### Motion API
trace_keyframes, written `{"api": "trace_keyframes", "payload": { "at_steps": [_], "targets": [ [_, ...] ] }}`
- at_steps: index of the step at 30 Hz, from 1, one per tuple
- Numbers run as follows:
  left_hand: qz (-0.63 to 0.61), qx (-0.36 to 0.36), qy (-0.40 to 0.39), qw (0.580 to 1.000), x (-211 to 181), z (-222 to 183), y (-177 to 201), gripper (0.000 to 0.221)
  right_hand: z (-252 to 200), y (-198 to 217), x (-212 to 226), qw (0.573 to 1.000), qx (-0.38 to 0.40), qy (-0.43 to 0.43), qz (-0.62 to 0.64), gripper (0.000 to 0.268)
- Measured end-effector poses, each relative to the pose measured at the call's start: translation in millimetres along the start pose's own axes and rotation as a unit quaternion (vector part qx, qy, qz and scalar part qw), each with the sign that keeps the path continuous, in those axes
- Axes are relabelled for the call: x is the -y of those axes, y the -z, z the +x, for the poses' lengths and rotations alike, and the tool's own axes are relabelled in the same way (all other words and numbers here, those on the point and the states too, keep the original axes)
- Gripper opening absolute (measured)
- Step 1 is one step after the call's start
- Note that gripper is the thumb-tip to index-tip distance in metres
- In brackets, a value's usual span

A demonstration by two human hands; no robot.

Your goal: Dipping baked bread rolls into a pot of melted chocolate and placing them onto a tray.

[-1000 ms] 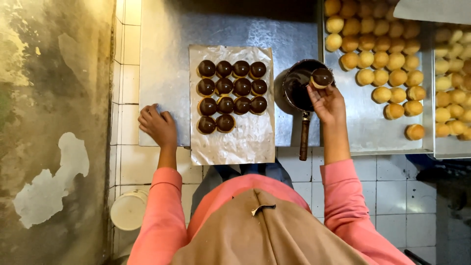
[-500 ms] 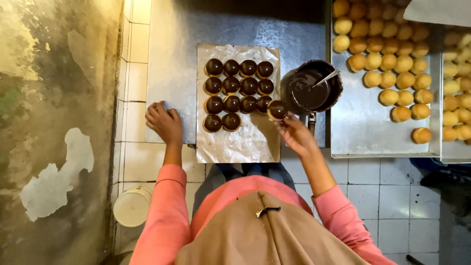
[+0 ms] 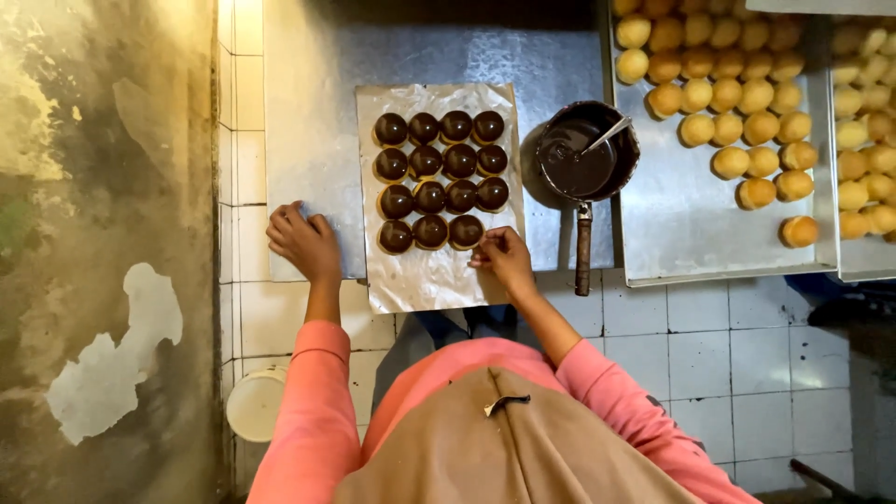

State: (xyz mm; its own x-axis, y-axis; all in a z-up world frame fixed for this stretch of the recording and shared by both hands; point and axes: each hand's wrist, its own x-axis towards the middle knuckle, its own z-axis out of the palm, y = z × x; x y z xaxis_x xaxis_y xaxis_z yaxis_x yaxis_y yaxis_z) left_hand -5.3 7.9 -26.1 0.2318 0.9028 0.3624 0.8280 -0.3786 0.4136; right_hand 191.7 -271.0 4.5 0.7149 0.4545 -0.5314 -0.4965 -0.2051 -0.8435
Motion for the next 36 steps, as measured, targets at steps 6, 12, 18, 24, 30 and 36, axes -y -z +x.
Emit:
{"api": "trace_keyframes", "payload": {
  "at_steps": [6, 12, 18, 24, 30, 36],
  "targets": [
    [-0.006, 0.017, 0.008, 1.000, -16.3, 2.7, 15.1, 0.032, -0.6, 14.5, -5.7, 0.996, 0.006, -0.061, -0.068, 0.029],
    [0.002, 0.040, -0.014, 0.999, -17.7, 2.8, 24.3, 0.032, -22.0, 38.1, 50.2, 0.984, 0.121, -0.029, -0.125, 0.045],
    [0.021, 0.026, -0.043, 0.999, -33.9, 2.6, 35.2, 0.030, 30.3, 181.1, 162.9, 0.962, -0.062, 0.196, -0.179, 0.028],
    [0.062, -0.001, -0.061, 0.996, -19.9, -1.3, 18.3, 0.031, 191.8, 479.2, 97.2, 0.793, -0.456, 0.167, -0.368, 0.030],
    [0.083, -0.004, -0.053, 0.995, -14.1, -3.4, 10.5, 0.030, 180.0, 503.1, 97.5, 0.896, -0.354, -0.018, -0.268, 0.071],
    [0.082, -0.002, -0.045, 0.996, -19.6, -4.7, 15.1, 0.032, 98.9, 385.8, 144.9, 0.988, -0.151, 0.023, 0.035, 0.082]
  ]
}}
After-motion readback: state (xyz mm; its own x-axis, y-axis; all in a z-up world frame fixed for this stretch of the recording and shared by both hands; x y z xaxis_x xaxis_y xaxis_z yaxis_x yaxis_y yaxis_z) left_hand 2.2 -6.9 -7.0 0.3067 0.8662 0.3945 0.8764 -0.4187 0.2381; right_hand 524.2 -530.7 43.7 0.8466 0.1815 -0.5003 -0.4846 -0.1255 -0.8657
